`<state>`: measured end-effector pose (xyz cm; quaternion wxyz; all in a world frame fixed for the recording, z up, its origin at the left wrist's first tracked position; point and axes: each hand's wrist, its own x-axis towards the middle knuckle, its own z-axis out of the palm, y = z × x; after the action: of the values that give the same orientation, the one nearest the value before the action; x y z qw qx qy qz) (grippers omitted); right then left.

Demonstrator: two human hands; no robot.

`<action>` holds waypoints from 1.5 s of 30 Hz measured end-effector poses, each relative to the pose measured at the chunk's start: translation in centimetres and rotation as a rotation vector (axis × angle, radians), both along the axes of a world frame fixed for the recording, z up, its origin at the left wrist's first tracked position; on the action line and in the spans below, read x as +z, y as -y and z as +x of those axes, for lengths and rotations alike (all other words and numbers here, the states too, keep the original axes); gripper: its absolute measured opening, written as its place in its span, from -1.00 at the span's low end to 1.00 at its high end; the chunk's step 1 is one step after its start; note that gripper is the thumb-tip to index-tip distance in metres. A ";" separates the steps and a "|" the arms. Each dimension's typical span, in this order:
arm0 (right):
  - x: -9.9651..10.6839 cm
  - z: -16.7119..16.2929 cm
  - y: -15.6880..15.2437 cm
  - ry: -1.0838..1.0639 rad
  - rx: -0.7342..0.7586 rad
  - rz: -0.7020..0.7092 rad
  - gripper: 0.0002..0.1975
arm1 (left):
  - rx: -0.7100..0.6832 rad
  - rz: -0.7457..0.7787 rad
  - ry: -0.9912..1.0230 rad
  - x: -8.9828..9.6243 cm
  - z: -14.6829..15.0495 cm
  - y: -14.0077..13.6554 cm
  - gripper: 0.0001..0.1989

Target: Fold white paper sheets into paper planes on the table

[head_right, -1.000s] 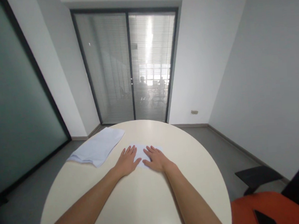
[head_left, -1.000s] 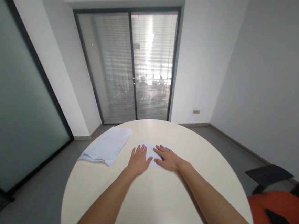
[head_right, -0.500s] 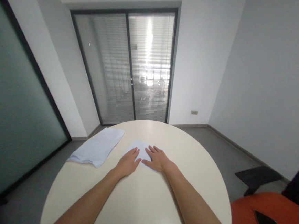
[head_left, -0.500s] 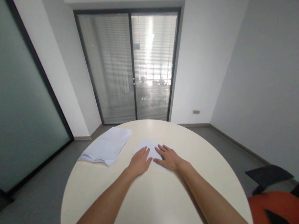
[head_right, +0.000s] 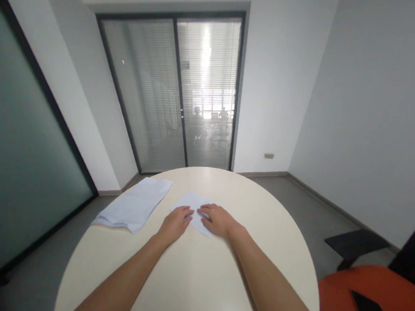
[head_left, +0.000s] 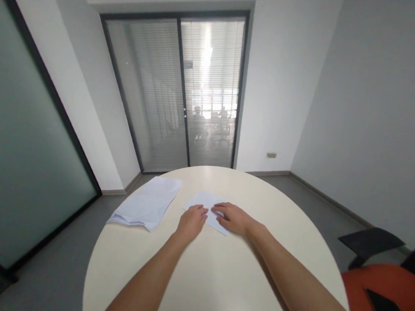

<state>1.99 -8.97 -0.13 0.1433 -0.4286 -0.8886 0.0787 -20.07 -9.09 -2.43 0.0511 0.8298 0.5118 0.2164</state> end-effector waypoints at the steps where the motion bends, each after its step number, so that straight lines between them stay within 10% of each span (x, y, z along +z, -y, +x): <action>1: 0.0 0.0 -0.1 -0.026 0.032 -0.009 -0.53 | 0.003 -0.007 0.008 0.1 0.0 0.0 -0.67; 19: 0.6 1.8 -0.4 -0.094 -0.013 -0.016 -0.65 | -0.010 -0.009 0.044 0.7 0.1 1.0 -0.62; 45: 0.4 2.0 -0.1 -0.076 -0.086 -0.402 0.00 | -0.049 -0.075 -0.052 0.4 0.0 1.2 -0.34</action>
<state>4.01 -8.82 0.31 0.0915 -0.4830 -0.8297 0.2646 -20.06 -10.31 -2.07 0.0738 0.8449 0.5004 0.1741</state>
